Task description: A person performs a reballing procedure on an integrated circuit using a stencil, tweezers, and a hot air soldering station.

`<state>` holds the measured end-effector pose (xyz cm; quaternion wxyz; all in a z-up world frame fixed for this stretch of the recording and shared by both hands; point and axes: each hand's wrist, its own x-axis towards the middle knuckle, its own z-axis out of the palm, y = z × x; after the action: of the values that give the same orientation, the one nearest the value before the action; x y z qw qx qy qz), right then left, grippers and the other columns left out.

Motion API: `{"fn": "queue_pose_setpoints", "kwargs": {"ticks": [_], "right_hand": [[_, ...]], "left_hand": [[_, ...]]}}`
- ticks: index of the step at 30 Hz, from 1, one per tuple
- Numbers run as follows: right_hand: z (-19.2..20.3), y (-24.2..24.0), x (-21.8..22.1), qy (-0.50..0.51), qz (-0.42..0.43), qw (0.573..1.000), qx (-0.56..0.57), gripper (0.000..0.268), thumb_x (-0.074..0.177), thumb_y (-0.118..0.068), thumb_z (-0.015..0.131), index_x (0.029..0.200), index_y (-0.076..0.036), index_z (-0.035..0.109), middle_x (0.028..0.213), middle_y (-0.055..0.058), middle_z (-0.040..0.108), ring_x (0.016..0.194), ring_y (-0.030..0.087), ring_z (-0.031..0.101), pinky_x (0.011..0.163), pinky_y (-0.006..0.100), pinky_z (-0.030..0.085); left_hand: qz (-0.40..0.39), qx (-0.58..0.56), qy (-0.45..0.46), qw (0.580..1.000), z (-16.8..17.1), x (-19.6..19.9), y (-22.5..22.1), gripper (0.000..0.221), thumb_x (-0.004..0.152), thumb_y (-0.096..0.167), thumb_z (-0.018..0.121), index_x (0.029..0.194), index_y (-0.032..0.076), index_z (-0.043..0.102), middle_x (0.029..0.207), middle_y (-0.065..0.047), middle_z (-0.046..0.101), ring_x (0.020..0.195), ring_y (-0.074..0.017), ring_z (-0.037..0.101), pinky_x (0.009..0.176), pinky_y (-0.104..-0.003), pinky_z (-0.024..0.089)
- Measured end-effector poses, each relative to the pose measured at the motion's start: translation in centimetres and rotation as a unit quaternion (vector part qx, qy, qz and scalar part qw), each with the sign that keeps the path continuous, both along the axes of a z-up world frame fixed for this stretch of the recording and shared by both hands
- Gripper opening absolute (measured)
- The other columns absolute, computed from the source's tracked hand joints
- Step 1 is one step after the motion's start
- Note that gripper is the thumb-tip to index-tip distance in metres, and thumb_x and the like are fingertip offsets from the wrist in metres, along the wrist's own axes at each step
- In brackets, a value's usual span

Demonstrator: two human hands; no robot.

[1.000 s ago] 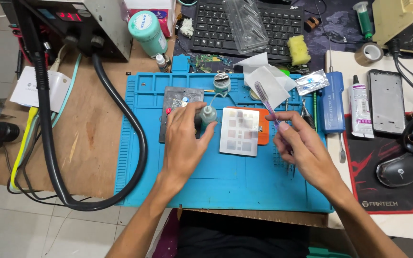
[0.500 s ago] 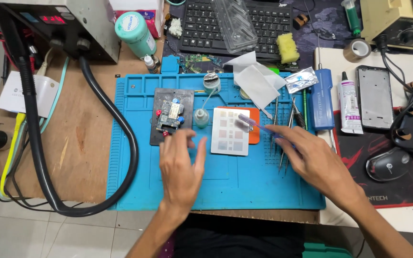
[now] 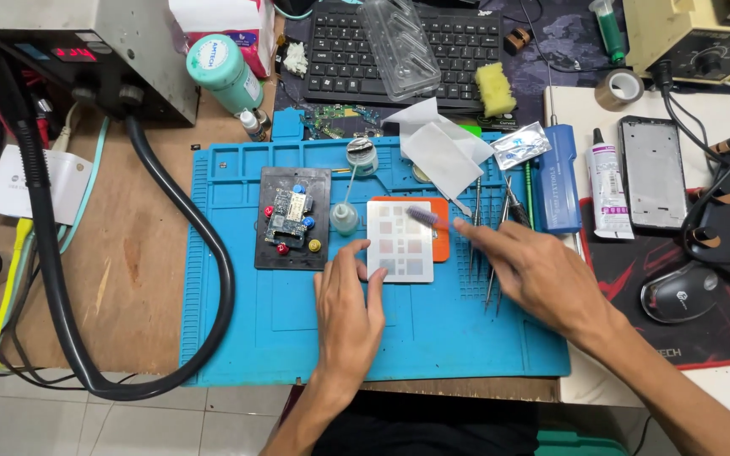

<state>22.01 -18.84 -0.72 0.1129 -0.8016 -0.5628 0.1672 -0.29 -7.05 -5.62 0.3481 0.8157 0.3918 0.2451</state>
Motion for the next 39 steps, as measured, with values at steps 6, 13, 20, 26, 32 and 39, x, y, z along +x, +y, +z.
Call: {"fn": "queue_pose_setpoints", "kwargs": {"ticks": [6, 13, 20, 26, 32, 39], "right_hand": [[-1.4, -0.3, 1.2, -0.062, 0.035, 0.997, -0.031, 0.055, 0.100, -0.021, 0.051, 0.151, -0.039, 0.049, 0.087, 0.001, 0.056, 0.057, 0.031, 0.060, 0.041, 0.049, 0.054], [-1.4, -0.4, 0.7, -0.059, 0.065, 0.996, -0.014, 0.055, 0.098, -0.017, 0.054, 0.150, -0.035, 0.051, 0.085, 0.002, 0.056, 0.058, 0.029, 0.059, 0.038, 0.046, 0.051], [-1.2, -0.5, 0.0, -0.025, 0.070, 0.997, -0.018, 0.057, 0.097, -0.017, 0.054, 0.151, -0.038, 0.050, 0.088, 0.001, 0.060, 0.060, 0.030, 0.062, 0.041, 0.048, 0.051], [-1.7, -0.8, -0.3, -0.082, 0.072, 0.993, -0.041, 0.060, 0.097, -0.020, 0.054, 0.153, -0.039, 0.044, 0.091, 0.003, 0.056, 0.064, 0.034, 0.062, 0.042, 0.051, 0.052], [0.4, -0.9, -0.4, 0.032, -0.017, 0.998, 0.057, 0.052, 0.097, -0.013, 0.056, 0.146, -0.029, 0.057, 0.083, 0.001, 0.064, 0.053, 0.022, 0.052, 0.045, 0.040, 0.045], [3.9, 0.7, -0.3, 0.347, -0.194, 0.907, 0.141, 0.041, 0.102, -0.031, 0.053, 0.139, -0.013, 0.058, 0.064, -0.002, 0.039, 0.056, 0.009, 0.034, 0.048, 0.026, 0.028]], "left_hand": [[0.015, -0.040, -0.026, 0.999, 0.2, -0.2, -0.1, 0.029, 0.101, 0.009, 0.056, 0.129, 0.012, 0.056, 0.086, 0.000, 0.058, 0.087, -0.0176, 0.059, 0.085, -0.035, 0.040], [0.038, -0.062, -0.038, 0.997, -0.3, -0.1, -0.4, 0.028, 0.102, 0.011, 0.056, 0.129, 0.012, 0.055, 0.087, 0.001, 0.058, 0.088, -0.0158, 0.060, 0.090, -0.035, 0.038], [0.020, -0.075, -0.034, 0.996, -0.2, -0.2, 0.2, 0.028, 0.102, 0.013, 0.055, 0.129, 0.014, 0.057, 0.085, 0.003, 0.057, 0.089, -0.0158, 0.060, 0.088, -0.034, 0.038], [0.008, -0.085, -0.031, 0.996, -0.1, -0.3, 0.4, 0.027, 0.103, 0.016, 0.053, 0.130, 0.015, 0.057, 0.085, 0.003, 0.057, 0.090, -0.0160, 0.060, 0.089, -0.034, 0.037], [0.021, -0.127, -0.048, 0.991, 0.5, -0.4, 0.4, 0.030, 0.102, 0.016, 0.054, 0.132, 0.015, 0.056, 0.084, 0.004, 0.057, 0.083, -0.0147, 0.059, 0.093, -0.034, 0.036], [0.043, -0.167, -0.060, 0.983, 1.2, -0.9, 0.2, 0.034, 0.103, 0.020, 0.055, 0.136, 0.018, 0.058, 0.084, 0.007, 0.056, 0.070, -0.0121, 0.049, 0.100, -0.036, 0.037]]}}
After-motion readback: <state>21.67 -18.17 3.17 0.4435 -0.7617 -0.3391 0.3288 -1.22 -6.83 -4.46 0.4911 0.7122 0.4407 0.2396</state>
